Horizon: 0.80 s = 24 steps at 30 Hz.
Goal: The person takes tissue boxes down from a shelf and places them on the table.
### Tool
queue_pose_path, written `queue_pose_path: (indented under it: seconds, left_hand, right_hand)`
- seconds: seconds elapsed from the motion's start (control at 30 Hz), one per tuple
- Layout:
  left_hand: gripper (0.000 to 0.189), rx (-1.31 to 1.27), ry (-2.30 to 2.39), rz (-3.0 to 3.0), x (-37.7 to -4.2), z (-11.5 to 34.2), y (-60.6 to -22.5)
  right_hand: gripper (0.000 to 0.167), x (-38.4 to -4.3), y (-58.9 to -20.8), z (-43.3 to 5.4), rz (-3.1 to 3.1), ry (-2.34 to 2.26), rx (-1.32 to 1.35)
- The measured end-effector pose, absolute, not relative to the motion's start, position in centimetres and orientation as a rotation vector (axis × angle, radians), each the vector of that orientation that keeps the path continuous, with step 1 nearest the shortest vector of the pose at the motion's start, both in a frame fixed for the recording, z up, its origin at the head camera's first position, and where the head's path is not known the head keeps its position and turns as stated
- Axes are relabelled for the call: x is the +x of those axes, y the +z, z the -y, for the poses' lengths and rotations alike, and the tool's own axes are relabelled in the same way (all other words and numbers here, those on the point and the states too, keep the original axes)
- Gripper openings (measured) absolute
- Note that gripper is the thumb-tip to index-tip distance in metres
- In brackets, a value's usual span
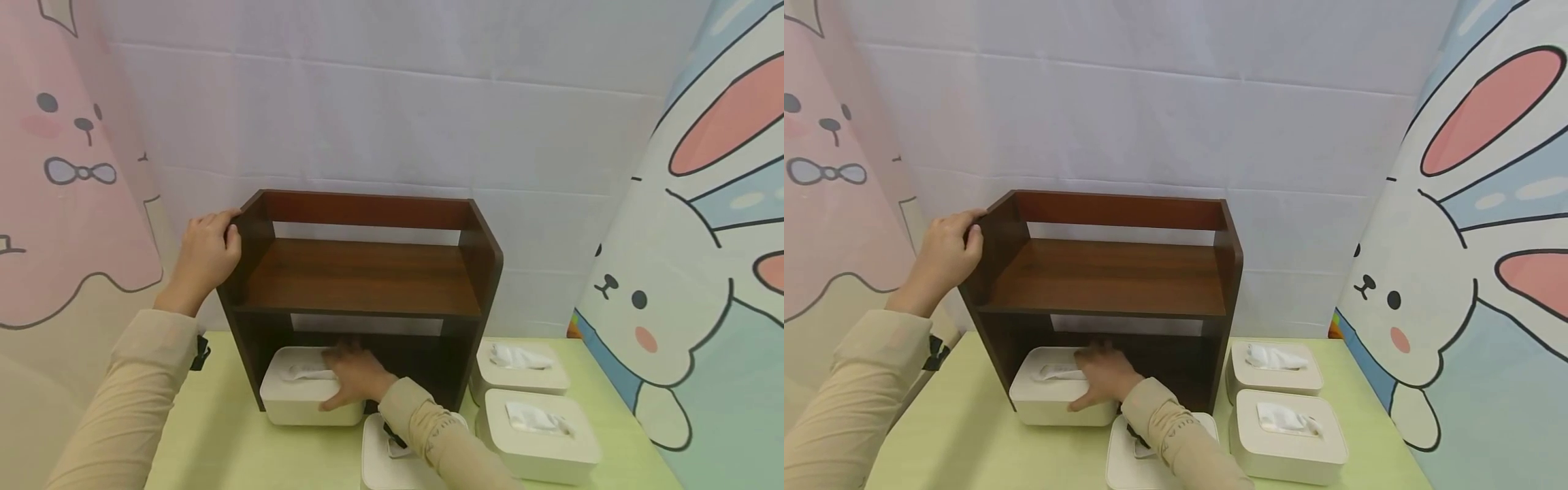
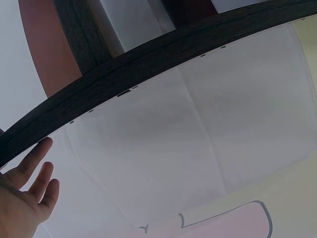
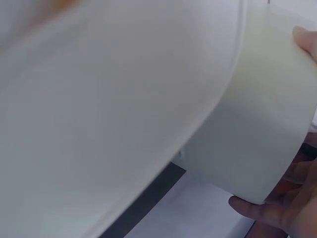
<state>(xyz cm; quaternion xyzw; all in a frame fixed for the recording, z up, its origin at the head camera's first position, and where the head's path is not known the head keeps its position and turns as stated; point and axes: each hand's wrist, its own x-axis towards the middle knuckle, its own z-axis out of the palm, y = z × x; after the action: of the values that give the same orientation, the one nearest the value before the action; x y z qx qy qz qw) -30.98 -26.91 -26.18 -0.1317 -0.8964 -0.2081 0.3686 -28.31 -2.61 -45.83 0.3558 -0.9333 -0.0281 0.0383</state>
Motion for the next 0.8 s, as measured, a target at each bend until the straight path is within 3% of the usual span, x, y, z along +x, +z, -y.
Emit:
queue_pose_path:
  seconds: [0.8]
  left_hand:
    - [0.033, -0.323, -0.535, 2.311, -31.0, 27.0, -26.0]
  right_hand:
    - [0.096, -23.2, -45.6, 3.1, 2.849, -0.237, 1.269]
